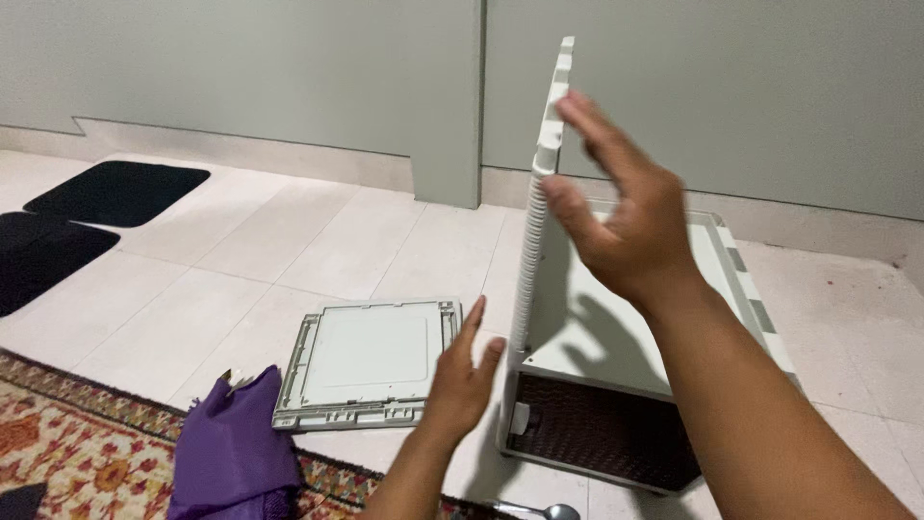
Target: The person assembles a modular plastic storage cabinet by hand. They attach side panels, a back panel, a top lid, and a front door to a base unit, snapping each piece into place to form a complete cabinet.
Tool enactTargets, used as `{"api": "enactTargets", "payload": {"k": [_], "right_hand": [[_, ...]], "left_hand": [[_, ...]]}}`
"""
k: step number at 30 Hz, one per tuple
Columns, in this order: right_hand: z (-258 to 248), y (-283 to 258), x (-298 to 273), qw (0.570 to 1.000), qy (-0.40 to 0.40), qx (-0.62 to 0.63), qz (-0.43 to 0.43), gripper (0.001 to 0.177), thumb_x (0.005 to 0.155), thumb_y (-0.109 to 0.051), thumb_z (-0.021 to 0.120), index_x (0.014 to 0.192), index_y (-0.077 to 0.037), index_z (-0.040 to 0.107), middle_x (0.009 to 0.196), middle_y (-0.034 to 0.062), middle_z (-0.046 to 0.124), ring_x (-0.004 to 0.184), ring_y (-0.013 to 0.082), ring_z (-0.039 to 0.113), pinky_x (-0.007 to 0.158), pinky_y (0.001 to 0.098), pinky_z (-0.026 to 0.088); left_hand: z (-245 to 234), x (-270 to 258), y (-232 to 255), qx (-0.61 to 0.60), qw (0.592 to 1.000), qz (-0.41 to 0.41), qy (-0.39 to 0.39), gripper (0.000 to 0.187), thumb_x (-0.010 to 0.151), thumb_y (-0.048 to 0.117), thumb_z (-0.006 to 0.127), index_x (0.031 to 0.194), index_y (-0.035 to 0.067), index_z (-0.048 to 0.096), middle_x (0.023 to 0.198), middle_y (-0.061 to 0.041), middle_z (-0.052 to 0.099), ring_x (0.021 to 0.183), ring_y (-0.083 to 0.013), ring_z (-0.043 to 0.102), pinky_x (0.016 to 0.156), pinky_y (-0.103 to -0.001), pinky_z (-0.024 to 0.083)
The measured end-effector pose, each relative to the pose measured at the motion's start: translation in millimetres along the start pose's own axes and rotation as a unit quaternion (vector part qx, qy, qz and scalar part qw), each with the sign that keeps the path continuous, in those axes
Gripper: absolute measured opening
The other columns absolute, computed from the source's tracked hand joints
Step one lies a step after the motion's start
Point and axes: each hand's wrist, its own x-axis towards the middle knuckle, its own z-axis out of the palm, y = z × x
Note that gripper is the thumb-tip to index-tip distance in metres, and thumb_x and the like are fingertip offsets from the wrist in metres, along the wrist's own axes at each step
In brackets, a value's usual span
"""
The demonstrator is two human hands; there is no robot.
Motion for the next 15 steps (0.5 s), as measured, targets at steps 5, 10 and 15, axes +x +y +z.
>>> {"api": "enactTargets", "payload": {"k": [5,10,15], "right_hand": [[38,-39,-55,0.99,0.118,0.074,0.004,0.031,0.109,-0.016,0.055,0.138,-0.005,0.059,0.141,0.0186,0.067,0.134,0.0261,0.067,0.118,0.0404,0.057],[120,-71,-105,0.969,0.032,0.213,0.122,0.032,0.103,-0.011,0.056,0.133,-0.003,0.06,0.137,0.0198,0.068,0.131,0.0282,0.067,0.114,0.0426,0.057],[207,-46,-136,0.915,-0.025,0.223,0.336,0.04,0.097,-0.014,0.06,0.137,-0.005,0.061,0.132,0.0124,0.07,0.125,0.0224,0.067,0.105,0.0359,0.054]], "left_hand": [[-51,-12,-53,-0.036,0.995,0.041,0.088,0.075,0.098,0.065,0.035,0.156,0.019,0.042,0.152,-0.02,0.052,0.143,-0.0354,0.047,0.115,-0.047,0.039],[-96,-23,-92,-0.061,0.986,0.041,0.149,0.07,0.101,0.061,0.034,0.152,0.014,0.046,0.15,-0.02,0.055,0.142,-0.0333,0.05,0.112,-0.045,0.043],[-128,-33,-128,-0.048,0.984,-0.015,0.172,0.066,0.102,0.058,0.035,0.15,0.016,0.051,0.136,-0.02,0.066,0.136,-0.0285,0.057,0.109,-0.043,0.045]]}}
